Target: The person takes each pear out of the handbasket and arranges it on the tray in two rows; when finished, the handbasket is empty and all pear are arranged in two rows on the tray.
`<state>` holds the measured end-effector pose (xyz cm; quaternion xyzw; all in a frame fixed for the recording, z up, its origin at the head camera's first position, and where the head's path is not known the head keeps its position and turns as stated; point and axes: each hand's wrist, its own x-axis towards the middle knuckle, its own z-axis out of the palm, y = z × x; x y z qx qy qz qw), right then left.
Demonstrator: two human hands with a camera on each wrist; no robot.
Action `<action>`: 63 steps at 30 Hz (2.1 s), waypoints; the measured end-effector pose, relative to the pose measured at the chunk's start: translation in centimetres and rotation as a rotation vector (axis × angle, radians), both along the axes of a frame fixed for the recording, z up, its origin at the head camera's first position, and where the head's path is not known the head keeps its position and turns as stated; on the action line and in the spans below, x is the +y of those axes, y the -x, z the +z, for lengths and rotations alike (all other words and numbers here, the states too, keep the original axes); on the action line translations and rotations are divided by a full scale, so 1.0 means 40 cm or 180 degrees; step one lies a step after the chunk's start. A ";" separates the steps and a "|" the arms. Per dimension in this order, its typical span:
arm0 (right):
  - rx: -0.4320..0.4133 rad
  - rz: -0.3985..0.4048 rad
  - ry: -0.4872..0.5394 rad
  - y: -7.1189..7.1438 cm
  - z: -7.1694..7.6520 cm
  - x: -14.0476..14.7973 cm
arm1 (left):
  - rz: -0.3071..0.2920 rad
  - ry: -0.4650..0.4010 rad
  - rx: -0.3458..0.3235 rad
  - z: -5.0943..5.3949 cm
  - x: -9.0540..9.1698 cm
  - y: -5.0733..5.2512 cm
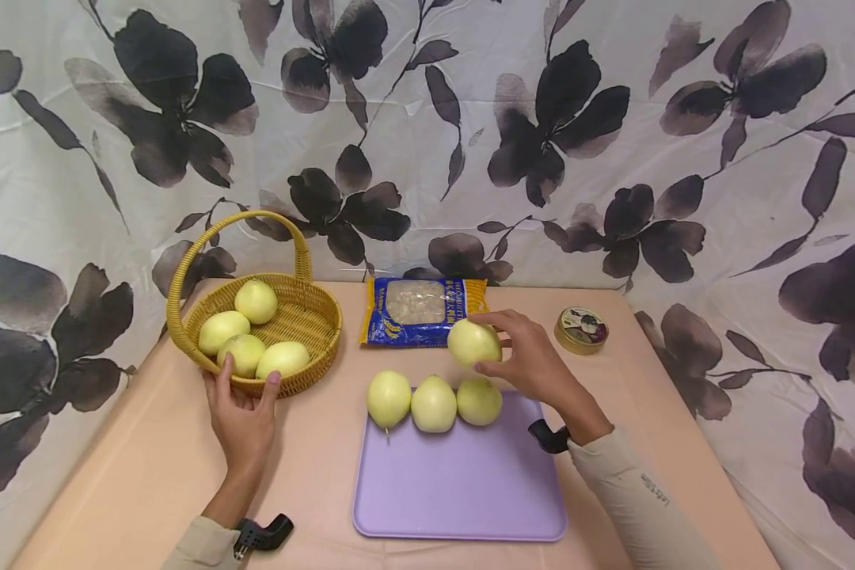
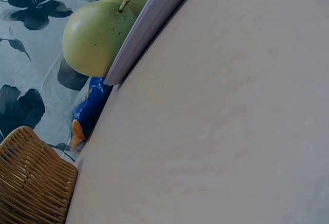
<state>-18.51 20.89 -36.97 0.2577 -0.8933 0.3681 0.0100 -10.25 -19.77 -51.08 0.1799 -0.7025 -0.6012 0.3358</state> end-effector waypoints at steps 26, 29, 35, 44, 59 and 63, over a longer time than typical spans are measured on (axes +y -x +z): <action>-0.0304 -0.0943 -0.0014 -0.125 -0.180 0.165 | 0.0112 0.0078 -0.0012 0.008 0.004 0.006; -0.0361 -0.0960 0.0021 -0.127 -0.202 0.166 | 0.0121 0.0088 -0.0001 0.009 0.005 0.003; -0.0426 -0.1008 -0.0016 -0.134 -0.223 0.164 | 0.0107 0.0083 0.0039 0.042 0.017 -0.010; -0.0453 -0.1050 -0.0297 -0.138 -0.204 0.165 | 0.0077 0.0105 0.0013 0.002 -0.002 0.000; 0.0195 -0.0732 -0.0021 -0.081 -0.094 0.019 | 0.0047 0.0085 -0.0002 0.004 0.001 0.001; 0.0272 -0.0553 0.0100 -0.068 -0.064 -0.049 | 0.0035 0.0069 0.0008 0.003 0.002 0.002</action>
